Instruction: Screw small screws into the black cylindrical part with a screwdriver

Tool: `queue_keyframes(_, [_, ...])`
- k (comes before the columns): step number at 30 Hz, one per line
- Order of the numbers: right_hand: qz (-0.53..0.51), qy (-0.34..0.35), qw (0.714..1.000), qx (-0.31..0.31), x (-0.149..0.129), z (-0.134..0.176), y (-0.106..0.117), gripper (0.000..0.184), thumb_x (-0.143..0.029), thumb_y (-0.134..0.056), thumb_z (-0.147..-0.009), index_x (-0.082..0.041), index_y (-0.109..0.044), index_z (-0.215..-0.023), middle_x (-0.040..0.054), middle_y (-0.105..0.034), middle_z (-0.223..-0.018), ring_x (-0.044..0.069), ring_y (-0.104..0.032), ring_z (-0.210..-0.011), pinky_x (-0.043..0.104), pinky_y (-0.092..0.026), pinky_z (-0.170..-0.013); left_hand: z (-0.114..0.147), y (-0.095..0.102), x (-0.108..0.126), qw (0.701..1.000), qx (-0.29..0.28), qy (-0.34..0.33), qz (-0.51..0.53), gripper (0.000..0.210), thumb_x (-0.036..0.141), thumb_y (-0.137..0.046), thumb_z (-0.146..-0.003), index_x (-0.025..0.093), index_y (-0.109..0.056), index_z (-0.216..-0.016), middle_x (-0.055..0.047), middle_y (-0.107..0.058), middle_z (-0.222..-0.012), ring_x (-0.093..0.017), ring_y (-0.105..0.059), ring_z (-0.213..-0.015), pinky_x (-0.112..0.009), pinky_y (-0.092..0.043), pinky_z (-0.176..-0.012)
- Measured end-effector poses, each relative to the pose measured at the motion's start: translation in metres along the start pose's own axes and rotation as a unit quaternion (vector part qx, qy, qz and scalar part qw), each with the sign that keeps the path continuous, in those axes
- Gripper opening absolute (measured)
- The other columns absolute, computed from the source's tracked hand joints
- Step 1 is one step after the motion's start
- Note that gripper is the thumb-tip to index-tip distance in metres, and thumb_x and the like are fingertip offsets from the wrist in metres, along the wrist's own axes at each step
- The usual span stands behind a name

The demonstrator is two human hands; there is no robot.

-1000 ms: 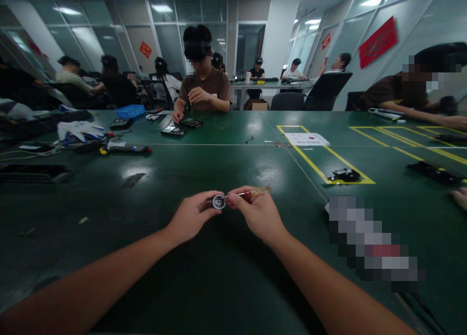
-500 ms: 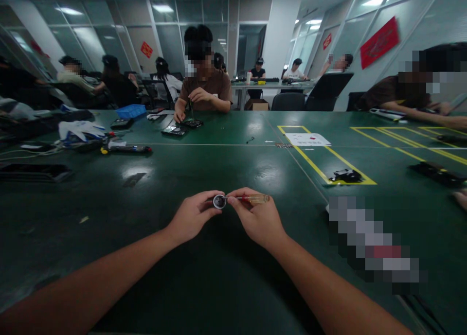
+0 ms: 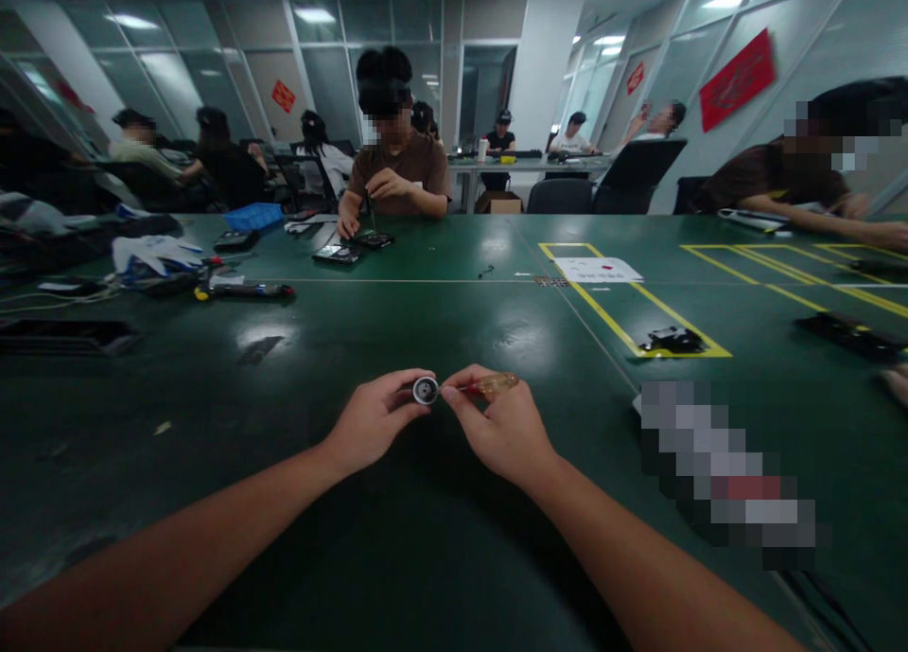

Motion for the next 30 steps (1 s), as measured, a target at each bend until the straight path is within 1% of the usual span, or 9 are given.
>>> queue_keyframes(4, [-0.036,-0.014,0.999,0.023,0.0044,0.0005,-0.0017,0.013,-0.032,-0.063,-0.093,-0.022,-0.071,-0.091,0.0039,-0.076,-0.085,0.021,-0.072,-0.077,0.032,-0.055,-0.070,0.0000,-0.0002,0.0002,1.000,0.000,-0.002,0.004,0.040,0.020,-0.073,-0.084,0.026,-0.068,-0.123,-0.006,-0.070,-0.125,-0.025,-0.065,-0.117,-0.045,-0.050,-0.108])
queue_keyframes(7, [-0.033,-0.018,0.998,0.039,0.0049,0.0001,-0.0025,0.013,-0.032,-0.063,-0.093,-0.022,-0.071,-0.092,0.0050,-0.076,-0.086,0.022,-0.072,-0.078,0.034,-0.056,-0.071,0.0001,0.0004,0.0013,1.000,0.000,0.000,0.005,0.041,0.020,-0.073,-0.083,0.025,-0.068,-0.123,-0.007,-0.070,-0.125,-0.025,-0.065,-0.117,-0.046,-0.051,-0.107])
queue_keyframes(14, [-0.012,-0.010,0.999,0.038,0.0050,0.0008,-0.0030,0.013,-0.031,-0.063,-0.093,-0.023,-0.072,-0.093,0.0039,-0.077,-0.087,0.021,-0.072,-0.078,0.034,-0.055,-0.072,-0.0001,0.0000,0.0010,1.000,0.000,0.002,0.009,0.040,0.019,-0.074,-0.083,0.025,-0.068,-0.122,-0.007,-0.070,-0.125,-0.024,-0.066,-0.116,-0.045,-0.051,-0.107])
queue_keyframes(19, [0.002,-0.004,0.999,0.035,0.0027,-0.0003,-0.0027,0.012,-0.029,-0.063,-0.092,-0.023,-0.073,-0.092,0.0032,-0.076,-0.085,0.020,-0.071,-0.076,0.033,-0.055,-0.070,-0.0003,-0.0007,0.0008,1.000,-0.001,0.000,0.001,0.040,0.019,-0.074,-0.083,0.025,-0.068,-0.122,-0.006,-0.070,-0.125,-0.024,-0.066,-0.117,-0.044,-0.051,-0.107])
queue_keyframes(30, [-0.080,-0.035,0.996,0.035,0.0055,-0.0032,-0.0054,0.014,-0.032,-0.064,-0.091,-0.021,-0.072,-0.090,0.0056,-0.076,-0.085,0.021,-0.072,-0.079,0.034,-0.057,-0.070,-0.0005,-0.0011,-0.0008,1.000,0.000,0.002,0.012,0.041,0.019,-0.074,-0.083,0.025,-0.068,-0.123,-0.006,-0.070,-0.126,-0.024,-0.066,-0.118,-0.046,-0.050,-0.109])
Point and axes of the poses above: each hand's wrist, its own z-axis away from the middle knuckle, its own y-axis out of the back of the hand, x = y × z, the point moved 2 cm from there along -z, towards the middle knuckle
